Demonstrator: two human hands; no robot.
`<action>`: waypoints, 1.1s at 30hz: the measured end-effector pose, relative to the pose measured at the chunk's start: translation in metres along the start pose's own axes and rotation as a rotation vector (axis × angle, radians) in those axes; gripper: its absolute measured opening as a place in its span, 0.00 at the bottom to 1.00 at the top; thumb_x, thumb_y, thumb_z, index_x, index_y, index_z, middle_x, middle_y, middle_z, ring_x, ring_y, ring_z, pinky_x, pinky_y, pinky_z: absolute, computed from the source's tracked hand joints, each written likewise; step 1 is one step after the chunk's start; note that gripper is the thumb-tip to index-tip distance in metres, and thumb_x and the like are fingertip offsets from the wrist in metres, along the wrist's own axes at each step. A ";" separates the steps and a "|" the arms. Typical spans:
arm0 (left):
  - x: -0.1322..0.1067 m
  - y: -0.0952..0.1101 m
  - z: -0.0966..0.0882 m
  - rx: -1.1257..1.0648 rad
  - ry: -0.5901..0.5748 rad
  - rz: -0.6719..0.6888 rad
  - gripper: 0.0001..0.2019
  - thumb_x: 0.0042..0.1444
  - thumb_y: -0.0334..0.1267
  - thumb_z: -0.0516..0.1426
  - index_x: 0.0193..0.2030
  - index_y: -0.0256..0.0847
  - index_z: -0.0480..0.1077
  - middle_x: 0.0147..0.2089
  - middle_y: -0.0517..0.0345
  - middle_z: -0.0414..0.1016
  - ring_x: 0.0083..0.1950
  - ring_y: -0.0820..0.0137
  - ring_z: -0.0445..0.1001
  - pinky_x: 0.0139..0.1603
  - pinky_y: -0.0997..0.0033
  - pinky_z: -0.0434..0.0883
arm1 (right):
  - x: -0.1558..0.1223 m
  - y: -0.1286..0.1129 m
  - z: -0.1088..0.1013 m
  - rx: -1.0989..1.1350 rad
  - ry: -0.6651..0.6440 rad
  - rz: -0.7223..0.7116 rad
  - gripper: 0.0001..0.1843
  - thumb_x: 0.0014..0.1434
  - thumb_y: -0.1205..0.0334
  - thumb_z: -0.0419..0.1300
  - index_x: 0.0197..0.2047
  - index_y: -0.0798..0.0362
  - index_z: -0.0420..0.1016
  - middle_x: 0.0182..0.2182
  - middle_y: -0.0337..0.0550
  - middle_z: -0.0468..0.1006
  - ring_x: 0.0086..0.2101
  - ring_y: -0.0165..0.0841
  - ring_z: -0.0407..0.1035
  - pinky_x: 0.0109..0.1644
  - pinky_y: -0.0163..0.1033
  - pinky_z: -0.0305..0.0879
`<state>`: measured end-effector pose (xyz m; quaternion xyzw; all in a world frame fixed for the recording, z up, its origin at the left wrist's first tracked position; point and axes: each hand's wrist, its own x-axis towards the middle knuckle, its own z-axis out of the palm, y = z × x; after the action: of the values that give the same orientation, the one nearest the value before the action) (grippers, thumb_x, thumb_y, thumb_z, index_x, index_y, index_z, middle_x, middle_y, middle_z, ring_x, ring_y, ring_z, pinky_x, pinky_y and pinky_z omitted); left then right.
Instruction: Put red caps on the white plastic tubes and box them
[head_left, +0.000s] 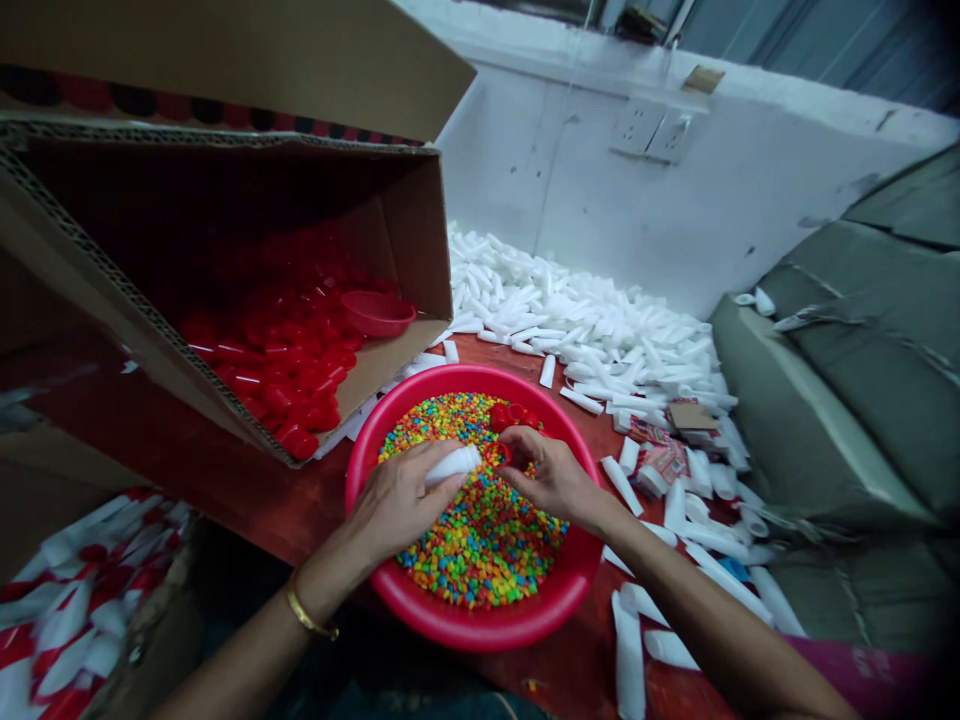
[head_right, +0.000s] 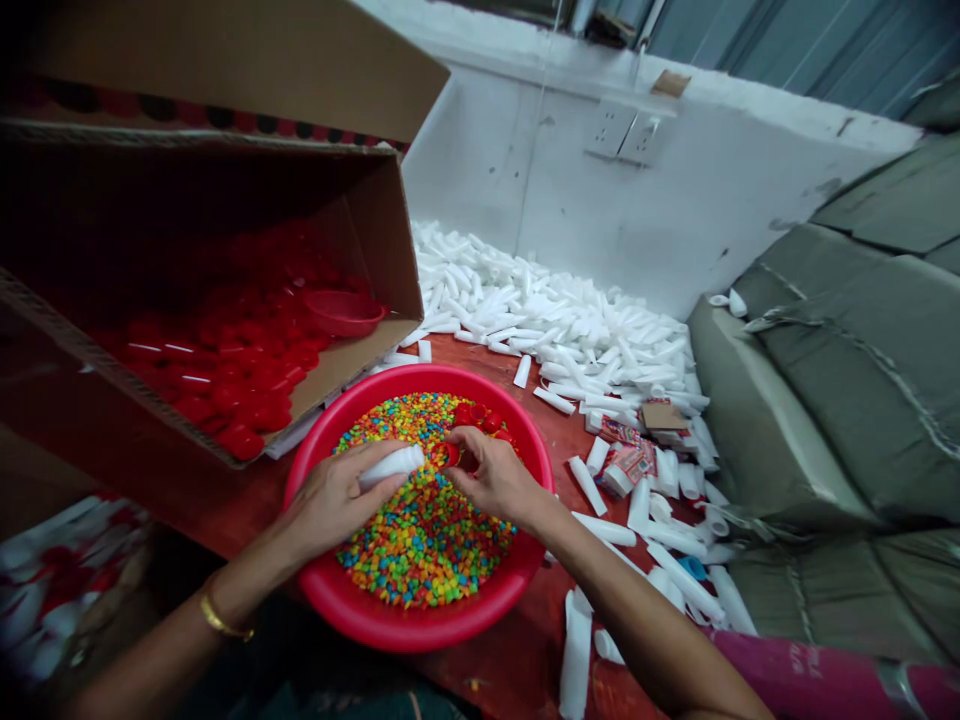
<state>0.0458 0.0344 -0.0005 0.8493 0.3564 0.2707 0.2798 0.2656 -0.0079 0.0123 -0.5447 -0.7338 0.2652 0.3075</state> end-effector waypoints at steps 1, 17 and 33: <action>0.000 0.000 0.000 0.002 0.004 0.005 0.17 0.59 0.43 0.51 0.53 0.42 0.66 0.50 0.52 0.73 0.50 0.65 0.72 0.50 0.63 0.70 | 0.000 -0.002 -0.001 -0.049 0.004 -0.009 0.12 0.53 0.66 0.56 0.43 0.55 0.65 0.30 0.40 0.71 0.28 0.29 0.65 0.31 0.34 0.61; -0.003 0.002 -0.001 0.135 -0.120 0.130 0.14 0.60 0.40 0.50 0.52 0.42 0.65 0.47 0.53 0.73 0.46 0.64 0.72 0.45 0.64 0.70 | 0.009 -0.017 0.009 -0.111 -0.212 0.090 0.26 0.65 0.47 0.43 0.24 0.55 0.66 0.17 0.38 0.66 0.20 0.28 0.59 0.25 0.33 0.55; -0.005 -0.015 0.013 0.316 -0.044 0.309 0.16 0.60 0.47 0.47 0.47 0.46 0.70 0.43 0.54 0.77 0.39 0.65 0.76 0.36 0.71 0.71 | 0.011 -0.022 0.025 -0.238 -0.121 0.095 0.18 0.66 0.59 0.46 0.28 0.56 0.68 0.21 0.35 0.63 0.23 0.26 0.57 0.27 0.31 0.51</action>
<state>0.0447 0.0364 -0.0209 0.9329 0.2536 0.2327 0.1063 0.2305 -0.0043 0.0133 -0.5946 -0.7506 0.2229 0.1830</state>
